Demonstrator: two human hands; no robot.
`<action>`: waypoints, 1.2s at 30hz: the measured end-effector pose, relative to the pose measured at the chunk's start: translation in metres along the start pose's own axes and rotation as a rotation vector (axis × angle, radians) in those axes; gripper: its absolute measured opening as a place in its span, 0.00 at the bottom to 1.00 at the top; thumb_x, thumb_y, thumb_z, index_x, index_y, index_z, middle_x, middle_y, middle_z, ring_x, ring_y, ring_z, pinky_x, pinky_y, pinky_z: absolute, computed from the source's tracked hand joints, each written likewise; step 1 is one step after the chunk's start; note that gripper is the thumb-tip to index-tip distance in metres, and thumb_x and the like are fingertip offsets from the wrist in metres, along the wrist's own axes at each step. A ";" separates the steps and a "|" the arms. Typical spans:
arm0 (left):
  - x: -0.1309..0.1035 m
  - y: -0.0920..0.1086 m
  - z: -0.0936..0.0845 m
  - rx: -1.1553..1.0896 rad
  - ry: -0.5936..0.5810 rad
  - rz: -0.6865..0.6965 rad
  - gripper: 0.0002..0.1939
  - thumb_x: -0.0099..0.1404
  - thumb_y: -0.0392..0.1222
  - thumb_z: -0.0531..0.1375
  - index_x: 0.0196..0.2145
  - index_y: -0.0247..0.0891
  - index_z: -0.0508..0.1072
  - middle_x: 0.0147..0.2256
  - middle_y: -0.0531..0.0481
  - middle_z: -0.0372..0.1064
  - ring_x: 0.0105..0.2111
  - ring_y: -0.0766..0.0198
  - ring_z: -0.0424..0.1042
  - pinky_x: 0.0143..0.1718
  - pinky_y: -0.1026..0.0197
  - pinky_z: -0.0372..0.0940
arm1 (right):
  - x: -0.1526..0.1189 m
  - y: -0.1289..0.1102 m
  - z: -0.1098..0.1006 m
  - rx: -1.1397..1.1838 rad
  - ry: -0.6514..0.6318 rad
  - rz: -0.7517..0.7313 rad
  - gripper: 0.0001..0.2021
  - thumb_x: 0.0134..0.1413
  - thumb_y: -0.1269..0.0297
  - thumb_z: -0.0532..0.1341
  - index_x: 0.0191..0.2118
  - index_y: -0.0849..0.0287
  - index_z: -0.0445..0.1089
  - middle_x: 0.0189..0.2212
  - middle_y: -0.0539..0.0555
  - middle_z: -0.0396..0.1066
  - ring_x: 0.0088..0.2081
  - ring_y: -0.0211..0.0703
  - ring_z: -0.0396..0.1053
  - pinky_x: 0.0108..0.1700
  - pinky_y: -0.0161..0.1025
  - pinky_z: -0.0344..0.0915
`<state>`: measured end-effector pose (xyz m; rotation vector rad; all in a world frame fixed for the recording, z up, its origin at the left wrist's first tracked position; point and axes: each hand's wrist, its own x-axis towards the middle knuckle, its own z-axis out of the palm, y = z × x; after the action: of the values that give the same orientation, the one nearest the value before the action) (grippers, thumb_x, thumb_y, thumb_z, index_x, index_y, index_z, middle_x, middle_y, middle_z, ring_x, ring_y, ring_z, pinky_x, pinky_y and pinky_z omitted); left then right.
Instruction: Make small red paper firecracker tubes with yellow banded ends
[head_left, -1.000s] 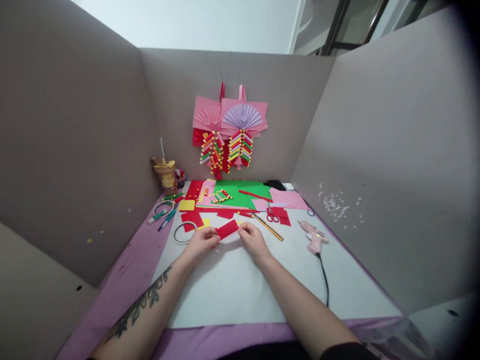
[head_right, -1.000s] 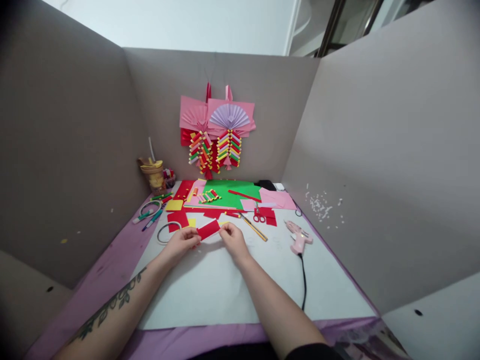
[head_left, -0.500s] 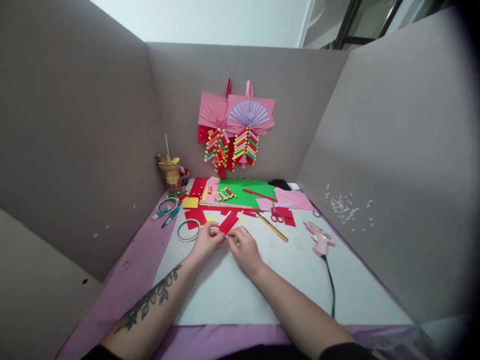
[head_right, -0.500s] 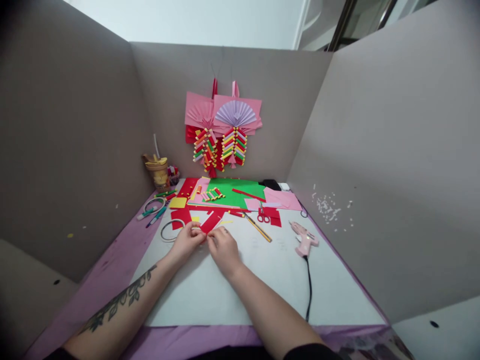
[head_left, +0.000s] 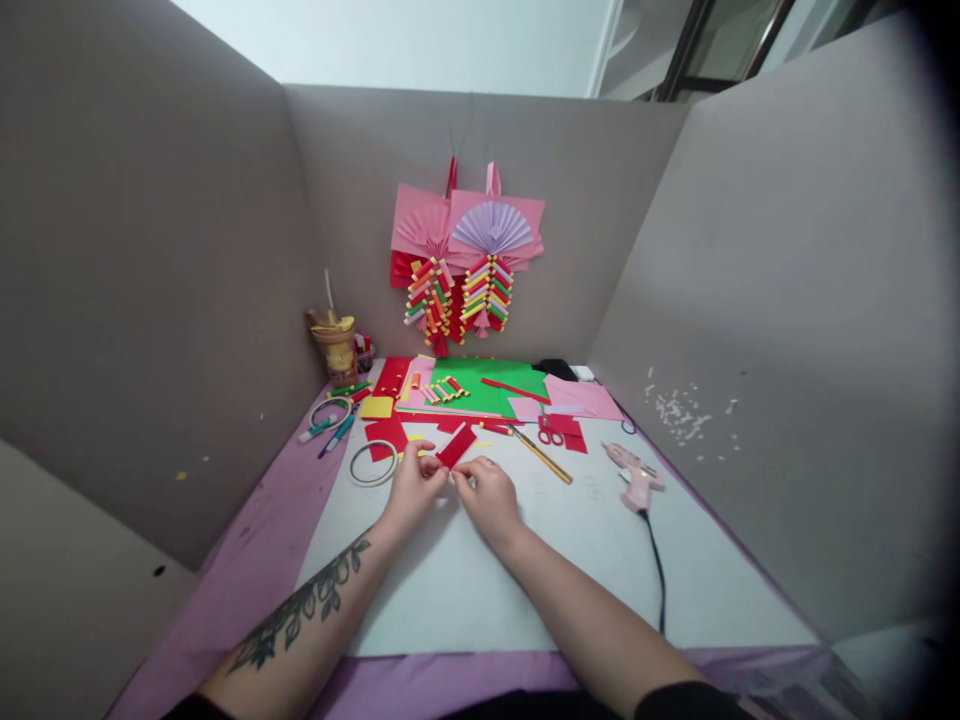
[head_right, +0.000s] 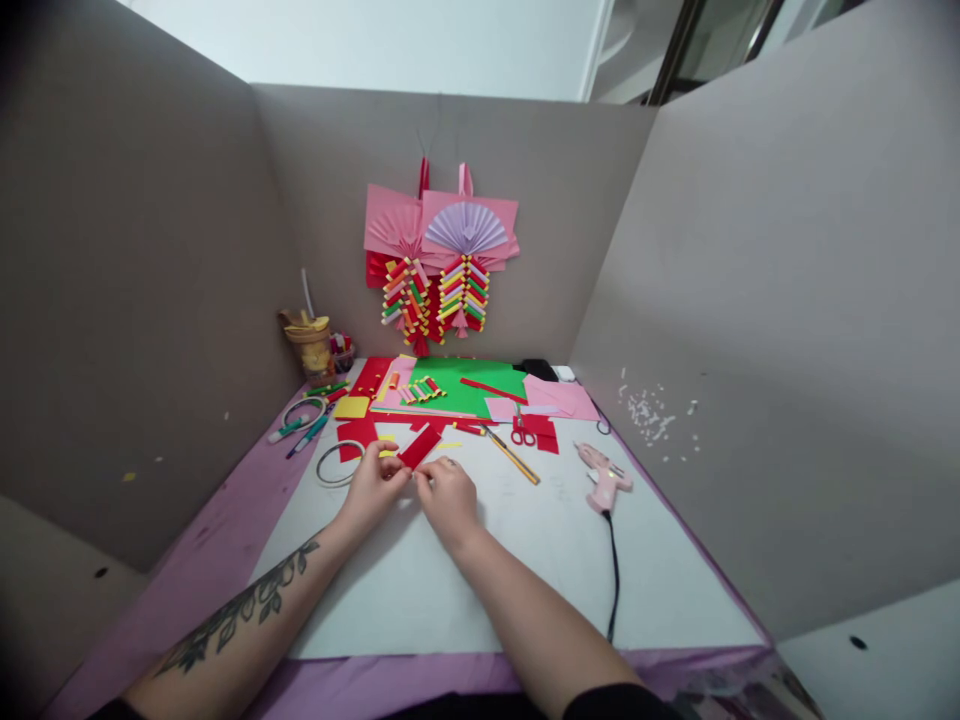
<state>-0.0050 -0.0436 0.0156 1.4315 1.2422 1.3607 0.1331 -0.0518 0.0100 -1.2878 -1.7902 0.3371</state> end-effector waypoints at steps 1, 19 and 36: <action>-0.001 0.001 0.000 0.021 0.002 0.013 0.19 0.52 0.38 0.59 0.41 0.40 0.58 0.23 0.59 0.65 0.24 0.68 0.67 0.29 0.65 0.60 | 0.000 0.000 0.000 0.016 0.000 0.012 0.06 0.52 0.68 0.57 0.30 0.56 0.73 0.29 0.53 0.72 0.34 0.44 0.67 0.39 0.38 0.61; -0.003 0.004 -0.001 0.047 -0.045 0.026 0.17 0.53 0.38 0.58 0.40 0.40 0.58 0.23 0.58 0.65 0.24 0.68 0.66 0.29 0.66 0.59 | 0.004 0.002 0.000 0.196 0.002 0.077 0.07 0.49 0.69 0.57 0.24 0.58 0.70 0.25 0.52 0.69 0.29 0.40 0.65 0.34 0.37 0.60; -0.002 0.008 0.000 -0.057 -0.048 -0.036 0.19 0.51 0.39 0.61 0.38 0.40 0.57 0.21 0.59 0.67 0.23 0.68 0.67 0.26 0.67 0.59 | 0.008 0.003 0.002 0.632 -0.061 0.389 0.09 0.41 0.59 0.62 0.22 0.60 0.66 0.18 0.47 0.64 0.23 0.37 0.59 0.28 0.34 0.57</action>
<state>-0.0039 -0.0476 0.0234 1.3885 1.1841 1.3204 0.1326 -0.0434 0.0110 -1.1497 -1.3031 1.0723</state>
